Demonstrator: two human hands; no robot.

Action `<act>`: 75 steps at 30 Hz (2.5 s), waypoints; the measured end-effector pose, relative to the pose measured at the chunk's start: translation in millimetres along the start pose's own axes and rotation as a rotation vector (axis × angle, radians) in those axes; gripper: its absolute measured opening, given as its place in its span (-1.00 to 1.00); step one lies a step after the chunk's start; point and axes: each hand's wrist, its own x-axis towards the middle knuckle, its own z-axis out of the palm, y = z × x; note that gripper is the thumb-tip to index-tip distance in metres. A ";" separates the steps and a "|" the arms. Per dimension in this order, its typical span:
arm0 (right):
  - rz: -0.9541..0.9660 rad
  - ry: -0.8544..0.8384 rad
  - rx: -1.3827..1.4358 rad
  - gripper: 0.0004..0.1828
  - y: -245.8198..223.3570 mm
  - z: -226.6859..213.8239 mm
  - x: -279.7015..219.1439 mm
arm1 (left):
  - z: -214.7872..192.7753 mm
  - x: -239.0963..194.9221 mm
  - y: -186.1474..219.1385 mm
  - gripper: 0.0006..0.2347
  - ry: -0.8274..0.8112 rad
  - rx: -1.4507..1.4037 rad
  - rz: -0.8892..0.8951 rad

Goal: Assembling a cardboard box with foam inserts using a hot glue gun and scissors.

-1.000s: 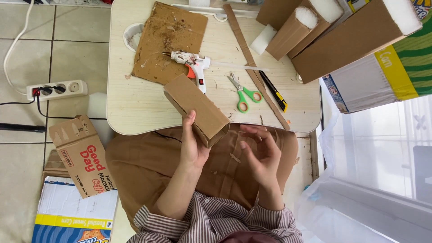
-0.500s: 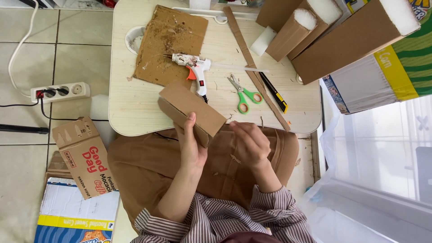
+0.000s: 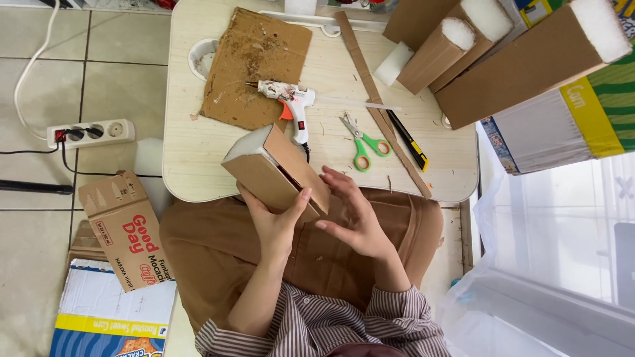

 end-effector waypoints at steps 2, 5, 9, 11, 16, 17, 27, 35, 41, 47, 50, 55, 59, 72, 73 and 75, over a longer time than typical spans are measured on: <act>0.030 -0.018 0.026 -0.30 4.4 3.6 6.7 | -10.2 -1.8 5.8 0.10 0.004 0.004 0.003; 0.093 -0.073 0.126 -0.43 15.1 6.6 18.3 | -32.5 1.1 7.5 -0.01 0.016 -0.057 0.001; 0.177 -0.130 0.270 -0.52 29.0 16.9 28.1 | -61.9 17.0 6.0 -0.21 0.028 -0.209 -0.027; 0.210 -0.151 0.209 -0.58 40.8 18.6 30.1 | -73.7 24.4 10.2 -0.28 0.051 -0.214 -0.039; 0.251 -0.081 0.084 -0.66 43.5 29.2 65.1 | -92.0 38.8 15.6 -0.41 0.113 -0.208 -0.059; 0.213 0.150 -0.168 -0.72 52.1 28.4 75.0 | -93.6 40.6 15.4 -0.40 0.137 -0.168 0.018; 0.424 0.443 -0.489 -0.33 98.6 13.0 131.5 | -110.3 54.4 3.4 -0.28 0.186 -0.032 0.215; 0.288 0.523 -0.103 -0.55 92.2 22.8 116.8 | -118.0 63.6 -4.2 -0.31 0.221 -0.063 0.272; 0.299 0.609 0.279 -0.61 82.5 25.6 97.4 | -119.7 64.4 -3.7 -0.33 0.217 -0.077 0.287; 0.251 0.483 0.432 -0.68 31.1 20.1 71.6 | -114.9 62.2 13.1 -0.31 0.165 -0.063 0.280; 0.143 0.423 0.392 -0.70 27.3 16.6 46.8 | -108.6 60.5 19.5 -0.30 0.131 -0.061 0.280; 0.002 0.403 0.329 -0.78 36.4 15.7 8.7 | -103.4 60.9 9.0 -0.34 0.064 -0.118 0.235; -0.081 0.409 0.326 -0.75 40.4 16.1 -15.0 | -99.9 56.6 -1.3 -0.39 0.053 -0.231 0.179; 0.053 0.274 0.242 -0.66 -16.2 9.9 -45.4 | -102.5 61.4 -38.7 -0.60 -0.165 -0.860 -0.159; 0.053 0.275 0.243 -0.66 -13.5 12.8 -54.0 | -100.4 62.6 -41.1 -0.60 -0.166 -0.858 -0.159; 0.073 0.282 0.358 -0.68 -8.1 18.4 -71.8 | -95.8 64.9 -46.3 -0.59 -0.175 -0.930 -0.229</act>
